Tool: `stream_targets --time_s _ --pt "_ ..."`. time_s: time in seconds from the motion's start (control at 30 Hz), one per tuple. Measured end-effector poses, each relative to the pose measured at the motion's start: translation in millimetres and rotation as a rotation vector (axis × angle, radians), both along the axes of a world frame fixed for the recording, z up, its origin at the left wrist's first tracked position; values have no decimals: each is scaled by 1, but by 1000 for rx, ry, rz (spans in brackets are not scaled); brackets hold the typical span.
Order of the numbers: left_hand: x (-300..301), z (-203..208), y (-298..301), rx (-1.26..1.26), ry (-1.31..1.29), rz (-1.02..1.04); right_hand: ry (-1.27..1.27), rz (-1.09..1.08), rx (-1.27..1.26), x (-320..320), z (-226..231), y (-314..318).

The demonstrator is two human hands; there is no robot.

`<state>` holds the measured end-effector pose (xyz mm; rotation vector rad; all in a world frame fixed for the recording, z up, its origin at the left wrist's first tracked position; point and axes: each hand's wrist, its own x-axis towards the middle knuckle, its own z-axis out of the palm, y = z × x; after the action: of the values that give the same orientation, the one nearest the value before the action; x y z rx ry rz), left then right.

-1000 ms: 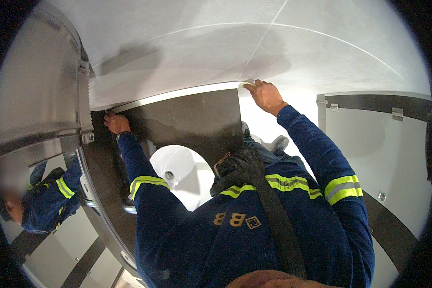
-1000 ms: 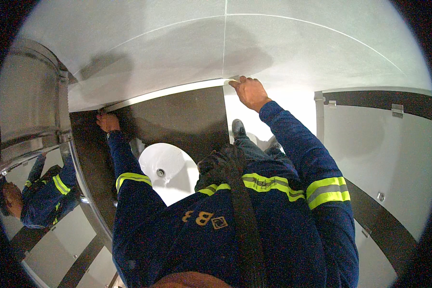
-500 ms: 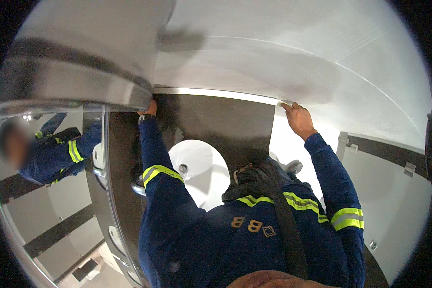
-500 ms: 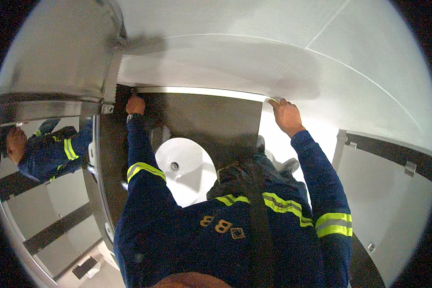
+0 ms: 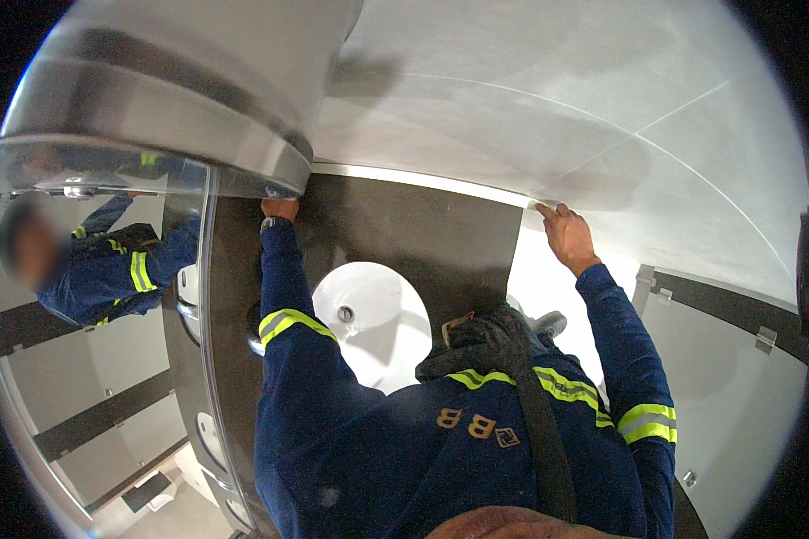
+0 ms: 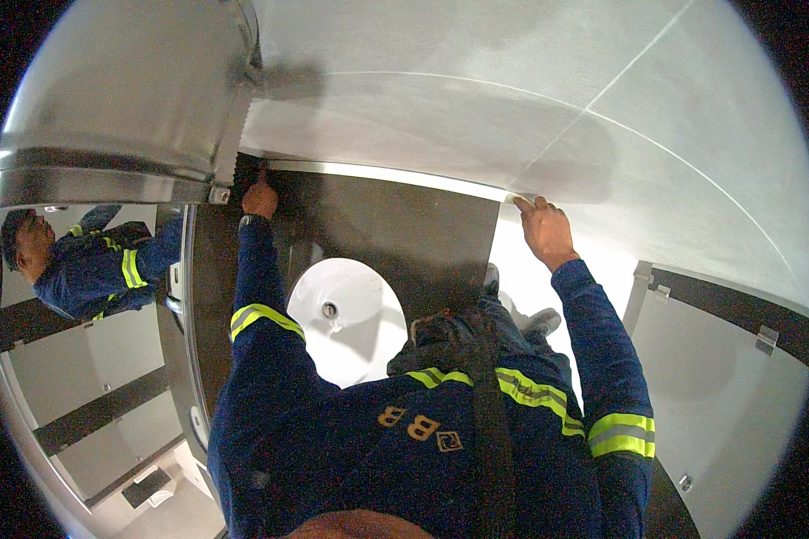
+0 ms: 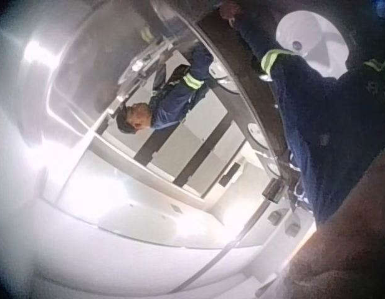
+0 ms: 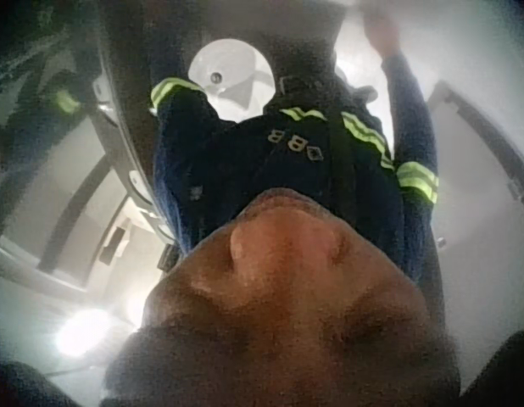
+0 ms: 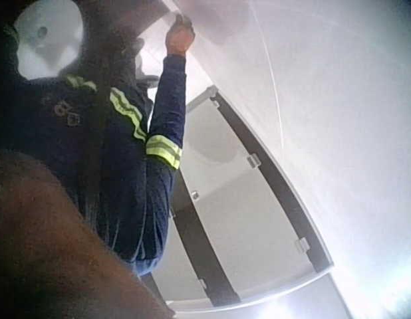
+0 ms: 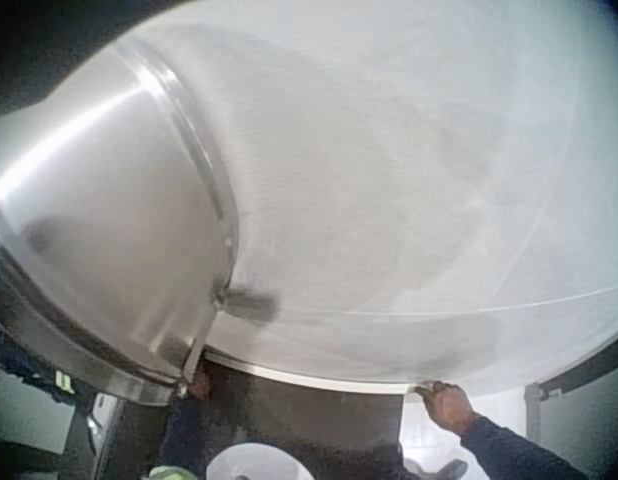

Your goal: The person applies masking tape along the edge of a bathroom countertop and wall junction. They unroll the tape, press it down, and smooth it along the seam, working around the sink and along the wall.

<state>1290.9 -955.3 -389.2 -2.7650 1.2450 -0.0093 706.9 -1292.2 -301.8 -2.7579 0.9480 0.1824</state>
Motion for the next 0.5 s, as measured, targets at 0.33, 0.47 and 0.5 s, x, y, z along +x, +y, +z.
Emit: stream_targets --time_s 0.33,0.47,0.5 --pt "-37 15 -19 -317 -124 112 -15 -17 1 -4 3 2" --pt "-28 22 -10 -425 -289 -95 -37 -4 18 5 6 3" --pt "-30 22 -15 -345 -192 -39 -21 -4 28 2 6 2"
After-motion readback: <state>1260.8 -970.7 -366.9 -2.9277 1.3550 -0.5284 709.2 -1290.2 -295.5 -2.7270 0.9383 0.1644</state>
